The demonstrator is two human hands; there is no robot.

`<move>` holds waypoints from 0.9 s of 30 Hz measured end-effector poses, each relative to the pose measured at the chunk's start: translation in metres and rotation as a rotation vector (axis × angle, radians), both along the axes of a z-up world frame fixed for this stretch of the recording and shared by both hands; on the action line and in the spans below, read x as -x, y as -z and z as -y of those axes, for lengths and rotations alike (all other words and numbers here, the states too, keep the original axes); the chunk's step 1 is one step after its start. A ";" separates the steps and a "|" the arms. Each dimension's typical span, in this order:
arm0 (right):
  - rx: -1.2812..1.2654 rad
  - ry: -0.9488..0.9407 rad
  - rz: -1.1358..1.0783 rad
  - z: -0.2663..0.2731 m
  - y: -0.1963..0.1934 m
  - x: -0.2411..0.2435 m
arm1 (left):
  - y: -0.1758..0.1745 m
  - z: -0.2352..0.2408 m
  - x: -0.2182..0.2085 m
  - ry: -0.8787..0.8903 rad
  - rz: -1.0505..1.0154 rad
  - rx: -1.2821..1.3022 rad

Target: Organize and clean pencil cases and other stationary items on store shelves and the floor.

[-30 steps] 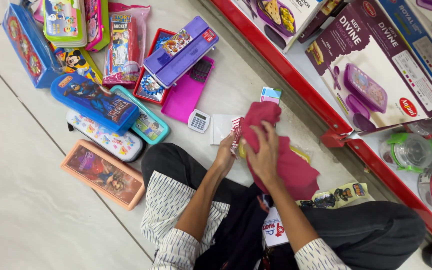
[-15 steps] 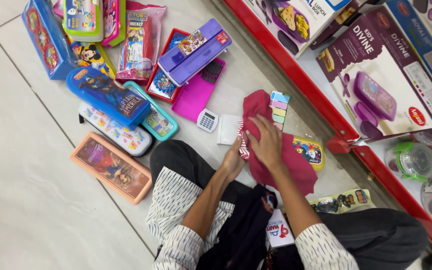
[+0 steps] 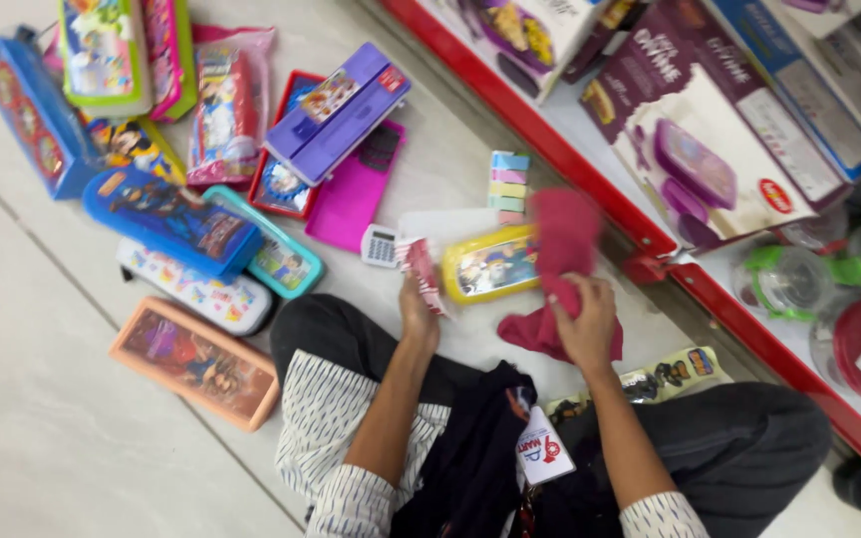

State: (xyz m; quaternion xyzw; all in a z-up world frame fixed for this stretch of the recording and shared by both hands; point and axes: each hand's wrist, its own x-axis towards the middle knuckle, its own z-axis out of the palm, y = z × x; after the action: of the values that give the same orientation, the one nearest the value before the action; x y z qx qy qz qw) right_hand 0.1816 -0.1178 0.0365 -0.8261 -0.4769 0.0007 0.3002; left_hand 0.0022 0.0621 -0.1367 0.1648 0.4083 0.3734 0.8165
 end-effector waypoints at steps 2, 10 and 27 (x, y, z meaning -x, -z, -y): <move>-0.065 0.154 -0.125 0.001 0.009 -0.019 | -0.014 -0.007 -0.005 0.020 -0.069 0.005; -0.197 0.143 -0.189 -0.003 0.000 -0.009 | -0.100 0.002 -0.003 0.046 -0.131 -0.221; -0.264 -0.003 -0.009 -0.041 -0.021 0.001 | -0.158 0.033 -0.005 0.641 -0.266 -0.801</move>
State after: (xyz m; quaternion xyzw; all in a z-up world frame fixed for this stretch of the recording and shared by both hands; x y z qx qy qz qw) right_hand 0.1809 -0.0766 0.0579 -0.7785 -0.4729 -0.0578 0.4086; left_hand 0.0075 0.0295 0.0216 0.6263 0.2629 0.2077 0.7039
